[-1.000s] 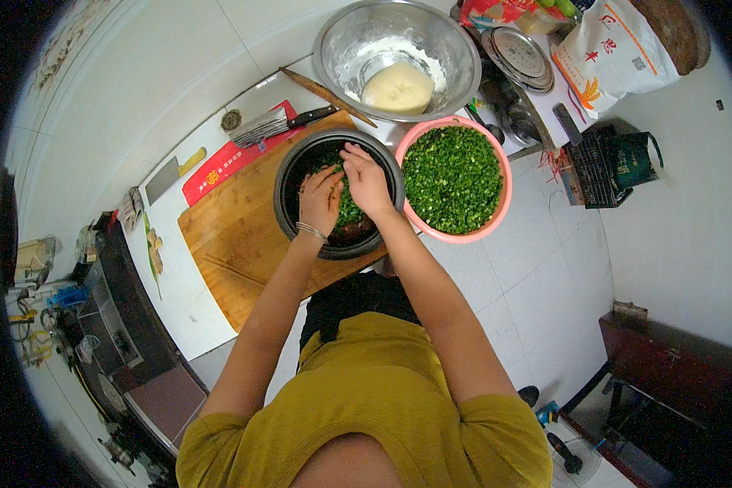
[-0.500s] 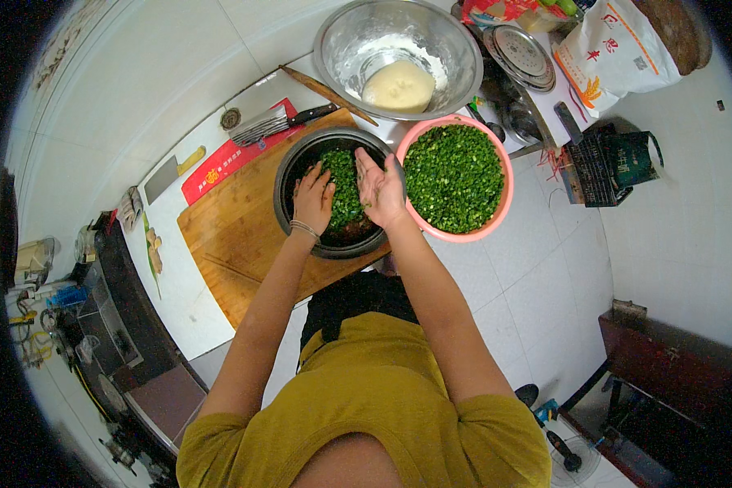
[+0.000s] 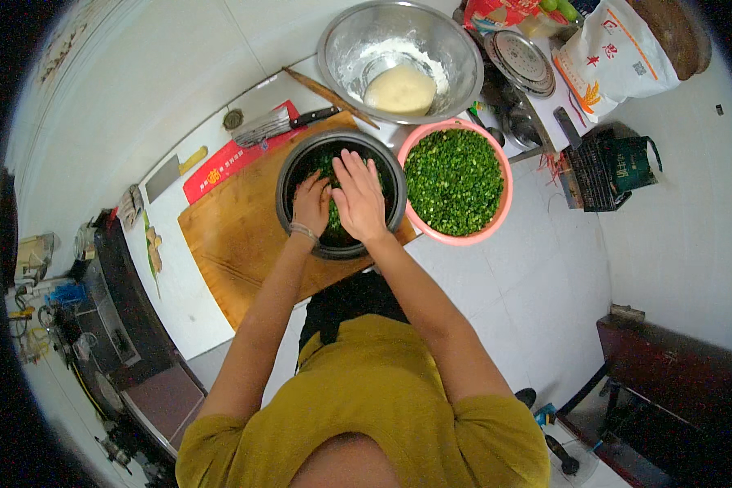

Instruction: The person transfers chopped green vegetables from a pink bowl into a dark pot and mixes them by hand. The person repeatedly scoops the vegetables and incorporates them into the mixture in the pot, using both hands to ensure even distribution.

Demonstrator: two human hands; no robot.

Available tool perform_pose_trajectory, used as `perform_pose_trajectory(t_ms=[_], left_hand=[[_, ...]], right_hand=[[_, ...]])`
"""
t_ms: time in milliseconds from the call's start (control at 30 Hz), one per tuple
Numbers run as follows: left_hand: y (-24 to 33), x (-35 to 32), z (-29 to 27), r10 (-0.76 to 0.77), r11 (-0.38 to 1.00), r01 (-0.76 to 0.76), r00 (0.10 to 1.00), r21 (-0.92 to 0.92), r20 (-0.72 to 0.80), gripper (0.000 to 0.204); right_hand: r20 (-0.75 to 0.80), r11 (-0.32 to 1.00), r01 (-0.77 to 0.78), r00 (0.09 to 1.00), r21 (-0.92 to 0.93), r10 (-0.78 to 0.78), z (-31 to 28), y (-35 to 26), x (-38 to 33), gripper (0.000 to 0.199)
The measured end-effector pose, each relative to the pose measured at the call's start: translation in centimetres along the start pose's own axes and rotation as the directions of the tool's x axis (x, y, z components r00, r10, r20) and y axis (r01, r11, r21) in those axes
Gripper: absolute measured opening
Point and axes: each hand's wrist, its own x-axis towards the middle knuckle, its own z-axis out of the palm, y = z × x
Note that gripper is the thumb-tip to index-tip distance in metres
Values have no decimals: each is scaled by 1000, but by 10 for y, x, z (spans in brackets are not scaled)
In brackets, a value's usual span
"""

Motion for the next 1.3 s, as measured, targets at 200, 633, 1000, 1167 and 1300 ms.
perform_pose_trajectory(t_ms=[200,633,1000,1167,1300], left_hand=[[-7,-8,6,-31,1000,31,1000,4,3,29],[-9,-7,8,33,999,-33,997,0,-70,27],[53,10,10,-167,930,-11,878,367,449,59],[36,44,14,-224,937,28,815,349,535,62],[39,28,3,-152,944,-102,710,313,688,68]], right_hand=[[314,970,91,949,-226,-16,9,9,-18,67],[359,953,-157,932,258,56,-65,31,-36,41],[-58,851,-415,906,-322,420,-24,68,-4,32],[-29,789,-511,845,-341,535,-12,72,-1,33],[-37,805,-511,850,-301,525,-9,73,-3,30]])
